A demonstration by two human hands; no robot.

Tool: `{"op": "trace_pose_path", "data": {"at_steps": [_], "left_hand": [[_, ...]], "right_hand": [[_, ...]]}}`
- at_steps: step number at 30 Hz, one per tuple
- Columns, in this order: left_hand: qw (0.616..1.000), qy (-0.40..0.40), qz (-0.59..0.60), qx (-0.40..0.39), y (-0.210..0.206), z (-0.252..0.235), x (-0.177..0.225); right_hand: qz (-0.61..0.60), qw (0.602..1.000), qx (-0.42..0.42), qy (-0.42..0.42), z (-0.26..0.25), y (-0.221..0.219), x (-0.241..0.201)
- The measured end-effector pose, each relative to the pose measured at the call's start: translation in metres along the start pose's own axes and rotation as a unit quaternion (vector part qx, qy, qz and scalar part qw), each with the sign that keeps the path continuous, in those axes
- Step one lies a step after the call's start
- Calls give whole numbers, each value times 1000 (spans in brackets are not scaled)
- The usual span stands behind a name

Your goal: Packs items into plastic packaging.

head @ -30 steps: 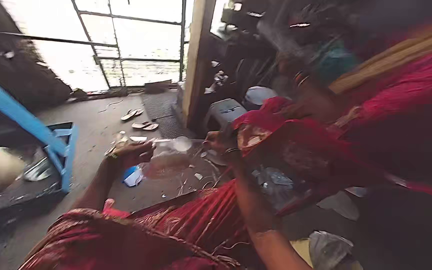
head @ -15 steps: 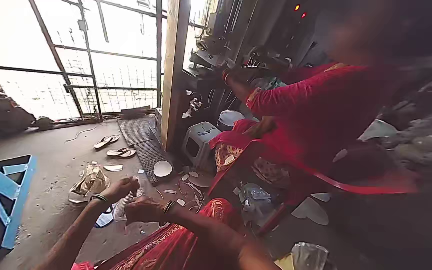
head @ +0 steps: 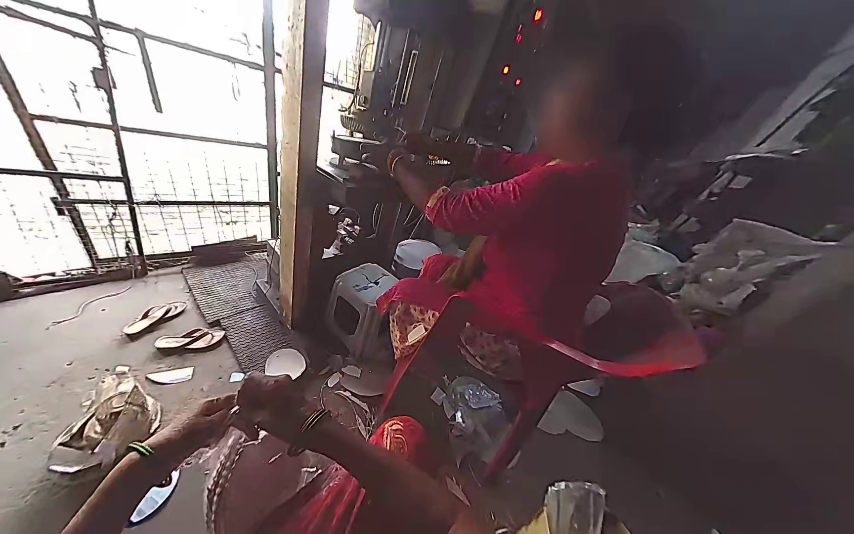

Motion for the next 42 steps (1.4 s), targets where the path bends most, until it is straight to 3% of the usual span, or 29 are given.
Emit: {"op": "trace_pose_path", "data": {"at_steps": [3, 9, 15, 20, 29, 33, 35, 37, 39, 42], "left_hand": [[991, 9, -130, -24, 5, -2, 1], [990, 3, -141, 8, 18, 11, 21], [969, -7, -246, -35, 20, 13, 19], [983, 12, -177, -38, 11, 7, 2], [992, -18, 112, 52, 1, 11, 5], [985, 0, 160, 62, -6, 2, 7], [996, 10, 86, 35, -2, 2, 7], [997, 5, -76, -11, 2, 3, 11], [974, -12, -218, -55, 2, 6, 24], [938, 5, -336, -82, -2, 15, 35]], "right_hand": [[-24, 1000, 2, -2, -2, 3, 21], [-47, 997, 48, 26, -7, 12, 31], [-23, 999, 35, 16, -7, 10, 33], [-32, 999, -9, -16, -6, -1, 30], [-120, 990, 43, -57, -8, 8, 29], [-179, 979, 47, -89, -5, 9, 38], [-191, 978, 36, -80, -6, 7, 39], [-157, 986, 31, -40, -5, 9, 32], [-63, 997, 47, 9, -5, 12, 22], [54, 997, 45, 44, -6, 3, 19]]}}
Point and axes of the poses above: each hand's wrist, its own z-axis away from the middle knuckle, its own y-axis out of the back of the hand, x = y × z, the point moved 5 cm from there along -z, towards the middle knuckle, and after that the axes turned 9 degrees about -x, right-handed, at the moved point
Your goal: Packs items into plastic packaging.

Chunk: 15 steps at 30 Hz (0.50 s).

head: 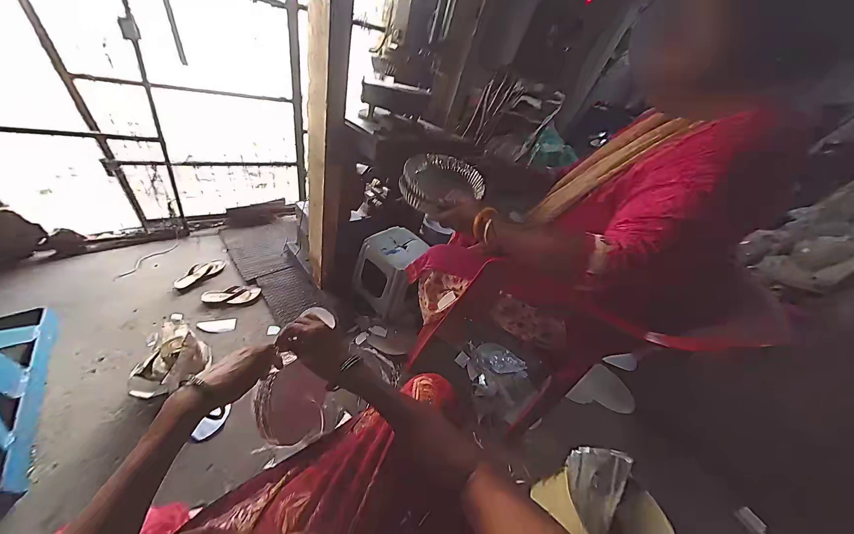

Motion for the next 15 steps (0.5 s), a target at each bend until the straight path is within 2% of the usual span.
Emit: {"op": "trace_pose_path", "data": {"at_steps": [4, 7, 9, 11, 13, 15], "left_hand": [[997, 27, -60, -51, -3, 8, 1], [997, 24, -21, -67, -3, 14, -4], [998, 18, 6, -56, -4, 20, -7], [999, 14, 27, -40, -3, 23, -13], [998, 28, 42, -38, -7, 23, -24], [998, 48, 35, -36, -10, 23, -36]], "right_hand": [[63, 998, -18, 18, 1, -21, 1], [69, 997, -1, 42, 2, -33, 2], [28, 998, 11, 48, 2, -42, 5], [-29, 999, -27, 12, -1, -48, 6], [-47, 991, -112, -56, -3, -54, 3], [-90, 985, -129, -71, -5, -69, 11]]}}
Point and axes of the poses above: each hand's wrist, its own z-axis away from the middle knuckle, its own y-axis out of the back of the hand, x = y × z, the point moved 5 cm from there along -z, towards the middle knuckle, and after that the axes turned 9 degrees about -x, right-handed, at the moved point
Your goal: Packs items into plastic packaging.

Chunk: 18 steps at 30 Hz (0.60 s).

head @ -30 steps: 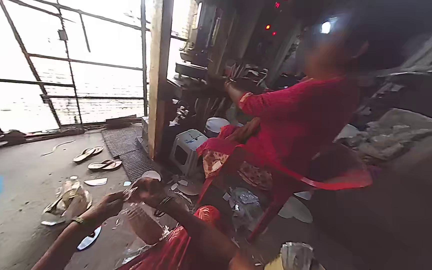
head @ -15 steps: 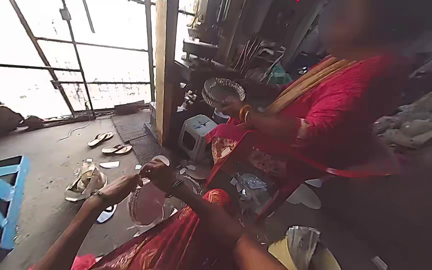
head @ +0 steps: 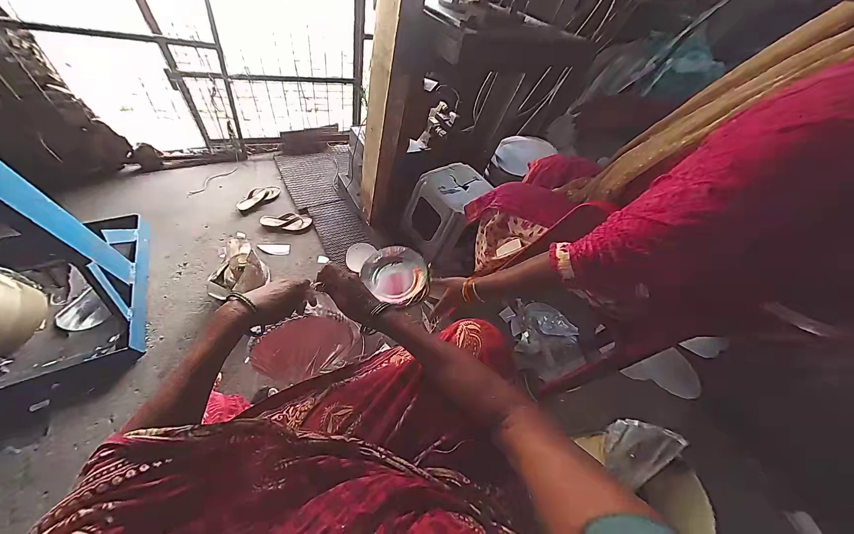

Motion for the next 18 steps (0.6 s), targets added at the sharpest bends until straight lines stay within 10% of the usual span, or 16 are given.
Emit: {"op": "trace_pose_path", "data": {"at_steps": [18], "left_hand": [[994, -75, 23, 78, 11, 16, 4]], "right_hand": [[-24, 986, 119, 115, -10, 10, -5]]}}
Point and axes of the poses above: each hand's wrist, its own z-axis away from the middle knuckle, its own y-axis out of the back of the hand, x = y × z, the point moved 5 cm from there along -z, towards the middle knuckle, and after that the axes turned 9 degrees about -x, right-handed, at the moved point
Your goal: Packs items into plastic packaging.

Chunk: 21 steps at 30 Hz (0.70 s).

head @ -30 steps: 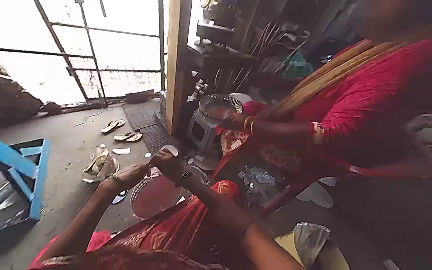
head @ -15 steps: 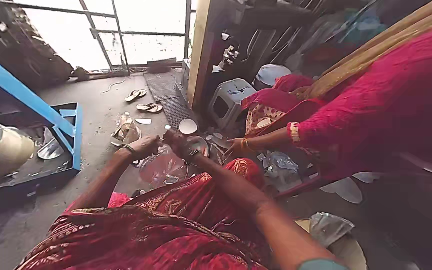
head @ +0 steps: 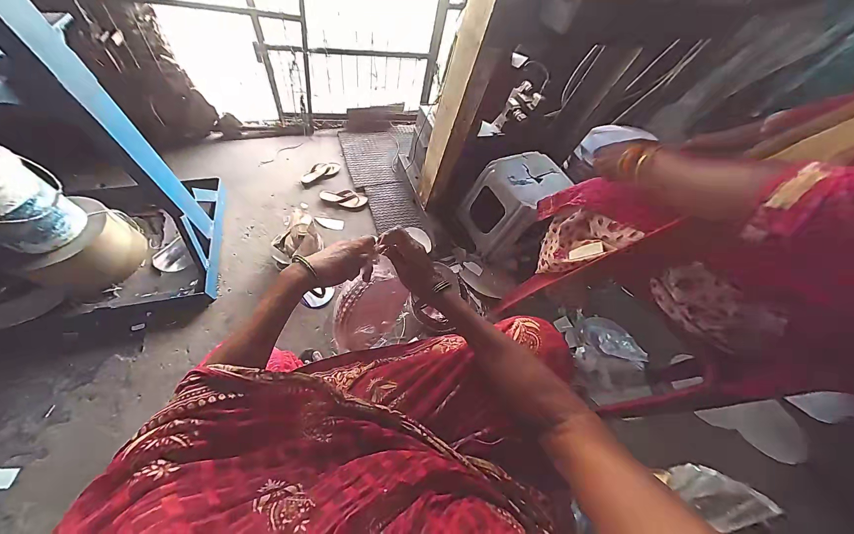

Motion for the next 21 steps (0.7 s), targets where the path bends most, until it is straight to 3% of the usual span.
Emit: {"op": "trace_pose_path", "data": {"at_steps": [7, 15, 17, 21], "left_hand": [[983, -101, 33, 149, 5, 0, 2], [973, -133, 148, 113, 1, -1, 7], [974, -149, 116, 128, -4, -2, 12], [984, -106, 5, 147, -5, 2, 27]], "right_hand": [[-131, 987, 59, -70, -3, 8, 13], [-229, 966, 22, -114, -3, 22, 6], [-233, 965, 22, -123, -1, 22, 7], [-213, 961, -10, -174, 11, 30, -14]]}}
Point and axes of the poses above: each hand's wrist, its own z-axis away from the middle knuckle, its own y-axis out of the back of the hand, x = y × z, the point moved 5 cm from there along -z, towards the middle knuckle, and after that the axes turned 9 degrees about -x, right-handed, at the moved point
